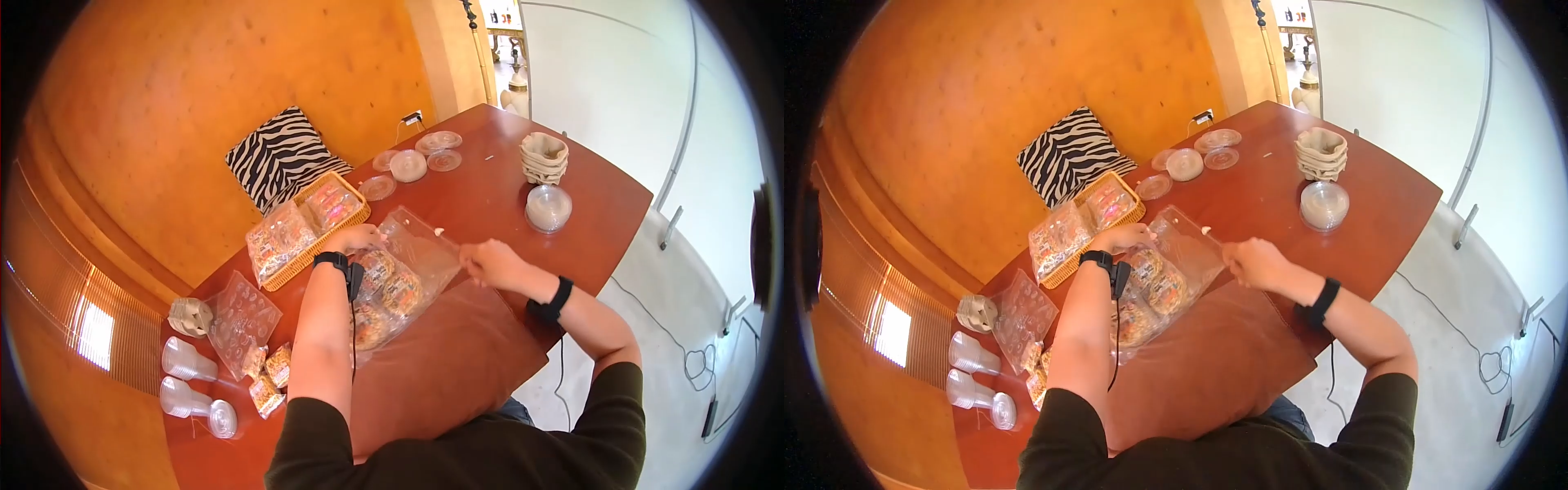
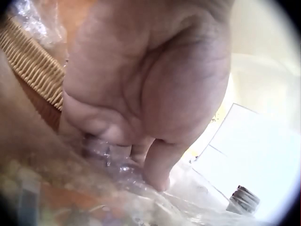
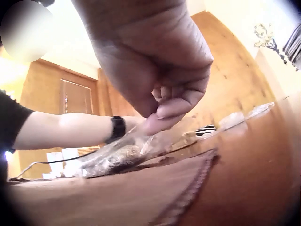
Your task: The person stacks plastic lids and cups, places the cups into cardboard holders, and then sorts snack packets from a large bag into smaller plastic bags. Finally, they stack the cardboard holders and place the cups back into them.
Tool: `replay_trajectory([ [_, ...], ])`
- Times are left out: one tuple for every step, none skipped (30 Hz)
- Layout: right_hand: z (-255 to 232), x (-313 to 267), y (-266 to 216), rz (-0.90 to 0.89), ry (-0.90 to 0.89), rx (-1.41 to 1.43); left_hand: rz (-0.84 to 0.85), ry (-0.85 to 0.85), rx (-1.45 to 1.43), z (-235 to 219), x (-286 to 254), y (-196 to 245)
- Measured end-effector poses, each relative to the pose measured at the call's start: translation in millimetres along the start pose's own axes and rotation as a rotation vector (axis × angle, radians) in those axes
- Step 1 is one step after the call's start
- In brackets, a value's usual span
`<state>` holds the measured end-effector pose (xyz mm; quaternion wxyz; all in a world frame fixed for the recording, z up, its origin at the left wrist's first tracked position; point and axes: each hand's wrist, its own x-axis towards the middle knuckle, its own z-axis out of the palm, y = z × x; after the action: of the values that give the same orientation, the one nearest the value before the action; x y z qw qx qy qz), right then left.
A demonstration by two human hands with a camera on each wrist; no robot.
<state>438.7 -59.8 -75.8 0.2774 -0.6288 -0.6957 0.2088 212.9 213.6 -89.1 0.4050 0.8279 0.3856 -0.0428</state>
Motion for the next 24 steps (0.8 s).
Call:
replay_trajectory([
  [-4.8,8.5,5.5,0.039,0.028,0.099,-0.041,-0.024,-0.074,-4.7,4.3,-8.9],
  [-3.6,24.2,22.3,0.000,0.059,0.138,-0.083,-0.048,-0.146,-11.3,13.2,-24.8],
  [2.5,43.6,44.5,-0.039,0.092,0.178,-0.126,-0.071,-0.218,-15.3,17.8,-33.5],
  [9.2,64.4,67.2,0.003,0.101,0.340,-0.174,-0.016,-0.278,-14.3,15.1,-33.5],
  [16.2,85.9,89.5,0.044,0.110,0.501,-0.221,0.041,-0.337,-11.7,9.5,-32.1],
  [20.0,98.2,99.1,0.080,0.119,0.662,-0.265,0.102,-0.394,-10.9,5.6,-31.6],
  [22.5,102.0,91.4,0.240,0.162,0.766,-0.354,0.162,-0.386,-10.7,4.4,-31.2],
  [25.5,106.1,76.2,0.399,0.201,0.869,-0.445,0.225,-0.378,-10.5,4.5,-32.1],
  [27.6,111.9,65.1,0.559,0.235,0.970,-0.536,0.291,-0.371,-13.4,2.4,-36.1],
  [34.5,122.7,75.8,0.580,0.032,1.090,-0.520,0.292,-0.442,-20.3,20.6,-72.2],
  [36.2,121.4,57.4,0.586,0.052,1.022,-0.513,0.332,-0.460,-20.6,10.0,-67.5],
  [42.2,115.5,38.3,0.595,0.071,0.950,-0.505,0.370,-0.480,-16.5,2.5,-61.4],
  [46.4,111.5,23.6,0.606,0.091,0.877,-0.498,0.403,-0.502,-14.5,-5.9,-54.1],
  [51.2,113.2,21.5,0.587,0.062,0.883,-0.528,0.372,-0.467,-16.5,-10.3,-51.8],
  [55.6,116.7,20.0,0.565,0.081,0.858,-0.518,0.400,-0.469,-16.9,-15.4,-50.2],
  [61.6,120.7,18.9,0.545,0.100,0.834,-0.510,0.425,-0.471,-16.4,-21.6,-48.0],
  [68.1,124.6,18.8,0.526,0.118,0.807,-0.502,0.450,-0.475,-15.5,-25.1,-48.8],
  [74.9,130.6,19.2,0.543,0.171,0.825,-0.472,0.431,-0.508,-17.7,-24.8,-58.6],
  [81.8,138.5,19.6,0.559,0.222,0.842,-0.444,0.414,-0.543,-22.0,-27.2,-69.1],
  [87.2,145.8,21.2,0.573,0.272,0.858,-0.416,0.400,-0.578,-24.2,-28.5,-79.1],
  [90.8,152.8,24.1,0.552,0.244,0.867,-0.411,0.393,-0.607,-24.4,-28.6,-88.5],
  [92.0,159.0,23.9,0.531,0.216,0.879,-0.407,0.386,-0.634,-24.9,-34.9,-87.7],
  [94.8,162.9,23.4,0.508,0.189,0.891,-0.402,0.380,-0.659,-25.5,-41.6,-86.7],
  [97.3,164.2,24.2,0.506,0.162,0.937,-0.415,0.394,-0.670,-24.3,-47.4,-84.8],
])
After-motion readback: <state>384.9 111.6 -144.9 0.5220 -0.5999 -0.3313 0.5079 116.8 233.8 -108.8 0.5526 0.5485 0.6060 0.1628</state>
